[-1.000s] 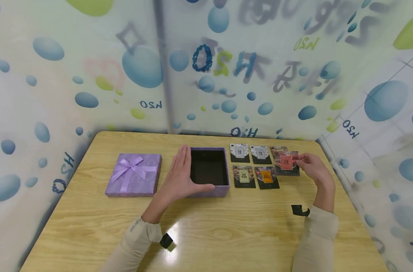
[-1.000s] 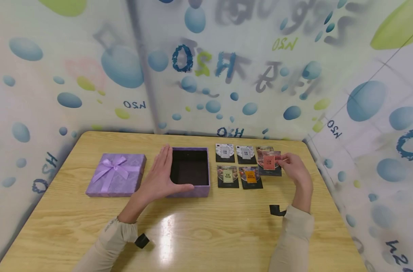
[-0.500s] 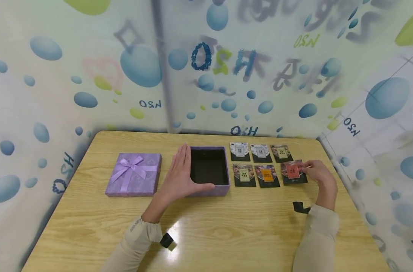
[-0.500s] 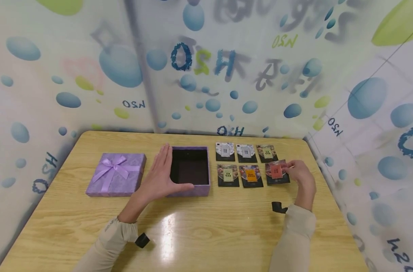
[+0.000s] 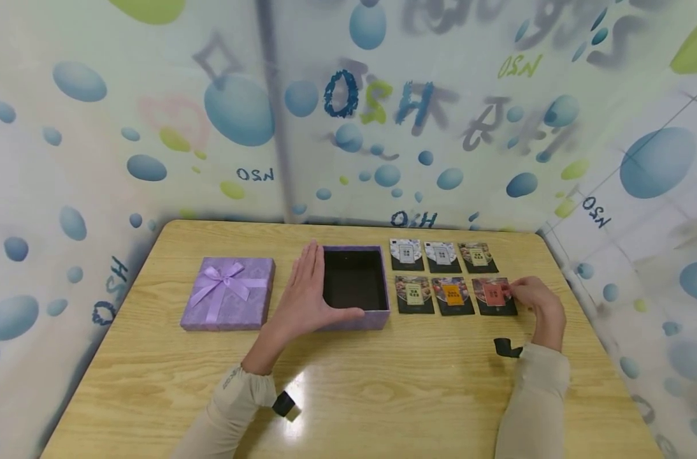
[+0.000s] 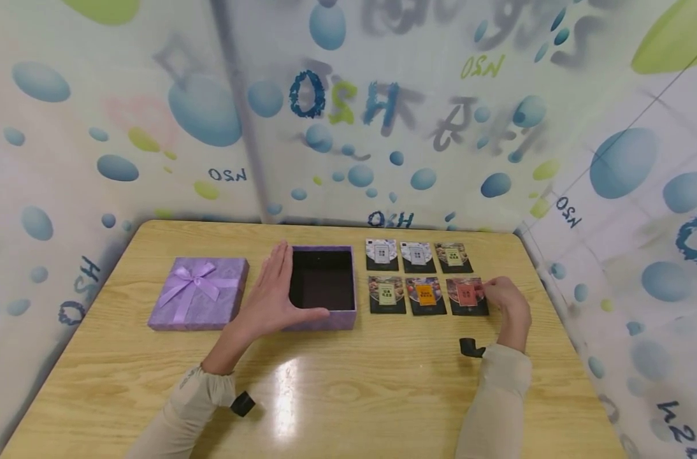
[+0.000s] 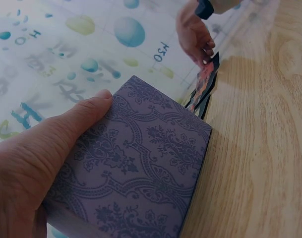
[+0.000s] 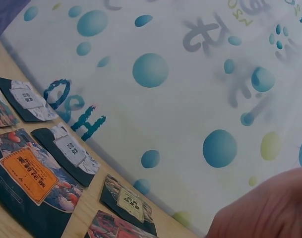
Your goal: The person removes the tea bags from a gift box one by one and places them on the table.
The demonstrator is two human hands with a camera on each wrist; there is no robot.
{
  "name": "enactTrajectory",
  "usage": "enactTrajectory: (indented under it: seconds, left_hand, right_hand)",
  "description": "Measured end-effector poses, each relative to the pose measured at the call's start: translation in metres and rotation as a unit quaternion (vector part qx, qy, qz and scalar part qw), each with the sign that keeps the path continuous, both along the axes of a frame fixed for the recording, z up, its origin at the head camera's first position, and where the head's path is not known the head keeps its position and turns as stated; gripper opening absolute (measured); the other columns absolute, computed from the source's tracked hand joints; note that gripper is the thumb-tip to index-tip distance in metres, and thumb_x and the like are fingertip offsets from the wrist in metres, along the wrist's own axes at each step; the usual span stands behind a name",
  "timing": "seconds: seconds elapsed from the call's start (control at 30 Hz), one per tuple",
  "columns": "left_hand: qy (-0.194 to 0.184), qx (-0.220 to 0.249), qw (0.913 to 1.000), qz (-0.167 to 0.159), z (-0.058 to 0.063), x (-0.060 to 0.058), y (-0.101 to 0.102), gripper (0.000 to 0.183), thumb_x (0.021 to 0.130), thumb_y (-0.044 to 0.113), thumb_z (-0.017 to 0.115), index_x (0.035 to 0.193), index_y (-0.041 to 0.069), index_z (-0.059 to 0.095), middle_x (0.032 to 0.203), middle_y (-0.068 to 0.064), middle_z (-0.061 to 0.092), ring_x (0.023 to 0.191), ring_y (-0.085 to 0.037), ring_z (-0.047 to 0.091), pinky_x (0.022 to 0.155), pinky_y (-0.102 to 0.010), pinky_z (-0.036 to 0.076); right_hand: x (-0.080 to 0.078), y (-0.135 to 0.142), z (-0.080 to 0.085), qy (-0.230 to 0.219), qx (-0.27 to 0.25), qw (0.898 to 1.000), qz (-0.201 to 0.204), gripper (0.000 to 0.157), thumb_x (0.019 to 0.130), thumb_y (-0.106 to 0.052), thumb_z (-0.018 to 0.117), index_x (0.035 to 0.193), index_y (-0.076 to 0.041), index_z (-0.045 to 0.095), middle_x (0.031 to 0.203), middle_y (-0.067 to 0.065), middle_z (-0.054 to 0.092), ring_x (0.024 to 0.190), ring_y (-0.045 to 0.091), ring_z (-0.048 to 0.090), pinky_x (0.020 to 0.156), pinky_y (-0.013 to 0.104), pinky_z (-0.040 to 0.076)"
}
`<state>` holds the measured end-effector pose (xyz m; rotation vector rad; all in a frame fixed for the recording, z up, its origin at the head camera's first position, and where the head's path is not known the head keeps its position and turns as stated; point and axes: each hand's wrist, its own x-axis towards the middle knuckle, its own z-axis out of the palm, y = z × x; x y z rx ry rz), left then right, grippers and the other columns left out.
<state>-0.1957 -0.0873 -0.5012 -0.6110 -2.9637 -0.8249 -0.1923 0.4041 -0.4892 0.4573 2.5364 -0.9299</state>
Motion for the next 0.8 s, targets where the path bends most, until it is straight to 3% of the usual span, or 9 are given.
enactTrajectory:
  seconds: [0.1, 0.23, 0.37, 0.47, 0.53, 0.6, 0.73, 0.8]
  left_hand:
    - [0.0, 0.002, 1.0, 0.004, 0.0, 0.001, 0.0, 0.153, 0.064, 0.099, 0.061, 0.165, 0.014, -0.016, 0.174, -0.002, -0.02, 0.16, -0.02, -0.017, 0.13, -0.049, 0.0]
    - [-0.001, 0.001, 1.0, 0.009, 0.0, 0.001, -0.002, 0.153, 0.064, 0.1, 0.06, 0.166, 0.014, -0.016, 0.174, -0.002, -0.02, 0.161, -0.023, -0.015, 0.13, -0.049, -0.001]
    - [0.002, 0.0, 0.9999, 0.017, 0.0, -0.001, -0.004, 0.153, 0.064, 0.099, 0.061, 0.166, 0.014, -0.015, 0.174, -0.003, -0.018, 0.162, -0.027, -0.01, 0.13, -0.049, 0.0]
    - [0.007, -0.006, 0.9998, 0.02, -0.002, -0.003, -0.003, 0.152, 0.065, 0.098, 0.061, 0.166, 0.013, -0.014, 0.174, -0.004, -0.017, 0.162, -0.027, -0.01, 0.13, -0.048, -0.001]
    - [0.005, -0.011, 0.9998, 0.017, -0.003, -0.004, 0.0, 0.151, 0.066, 0.098, 0.06, 0.166, 0.012, -0.013, 0.175, -0.005, -0.017, 0.162, -0.025, -0.012, 0.13, -0.048, -0.002]
    - [0.004, -0.013, 0.9998, 0.011, -0.004, -0.005, 0.003, 0.148, 0.069, 0.098, 0.057, 0.166, 0.011, -0.013, 0.174, -0.005, -0.017, 0.161, -0.023, -0.015, 0.129, -0.048, -0.003]
    - [-0.001, 0.002, 0.9999, 0.012, -0.004, -0.008, 0.011, 0.136, 0.078, 0.096, 0.049, 0.164, 0.017, -0.019, 0.172, -0.001, -0.023, 0.158, -0.019, -0.022, 0.129, -0.05, -0.004]
    - [0.014, 0.019, 0.9995, 0.02, -0.003, -0.012, 0.015, 0.129, 0.083, 0.092, 0.049, 0.163, 0.021, -0.022, 0.171, 0.003, -0.026, 0.157, -0.018, -0.024, 0.129, -0.053, -0.003]
  right_hand:
    - [-0.003, -0.002, 0.001, -0.009, 0.014, 1.0, -0.002, 0.04, 0.107, -0.019, 0.039, 0.069, -0.01, 0.047, 0.06, -0.003, 0.036, 0.061, 0.017, 0.037, 0.065, 0.036, 0.037]
    - [-0.004, -0.009, 0.006, 0.004, 0.046, 0.999, -0.007, 0.045, 0.108, -0.026, 0.043, 0.065, -0.014, 0.043, 0.062, -0.002, 0.036, 0.063, 0.019, 0.037, 0.065, 0.038, 0.037]
    - [-0.012, -0.028, 0.01, 0.111, 0.083, 0.99, -0.024, 0.046, 0.107, -0.022, 0.041, 0.063, -0.009, 0.045, 0.056, 0.001, 0.041, 0.052, 0.017, 0.04, 0.054, 0.035, 0.037]
    - [-0.02, -0.059, 0.014, 0.209, 0.065, 0.975, -0.03, 0.041, 0.109, -0.018, 0.036, 0.081, 0.001, 0.058, 0.068, 0.013, 0.059, 0.052, 0.017, 0.048, 0.049, 0.034, 0.04]
    - [-0.024, -0.086, 0.017, 0.254, 0.038, 0.966, -0.027, 0.036, 0.109, -0.014, 0.035, 0.102, 0.007, 0.063, 0.087, 0.023, 0.069, 0.059, 0.021, 0.055, 0.052, 0.034, 0.043]
    - [-0.025, -0.115, 0.019, 0.287, 0.01, 0.958, -0.013, 0.035, 0.11, -0.012, 0.036, 0.119, 0.007, 0.063, 0.104, 0.026, 0.069, 0.068, 0.024, 0.056, 0.056, 0.035, 0.044]
    - [-0.025, -0.173, 0.019, 0.338, -0.036, 0.94, 0.035, 0.031, 0.11, -0.011, 0.043, 0.128, 0.005, 0.063, 0.12, 0.025, 0.067, 0.093, 0.034, 0.063, 0.073, 0.043, 0.052]
    - [-0.024, -0.198, 0.02, 0.358, -0.053, 0.93, 0.063, 0.034, 0.11, -0.014, 0.047, 0.138, 0.004, 0.058, 0.131, 0.025, 0.062, 0.111, 0.038, 0.062, 0.086, 0.05, 0.053]
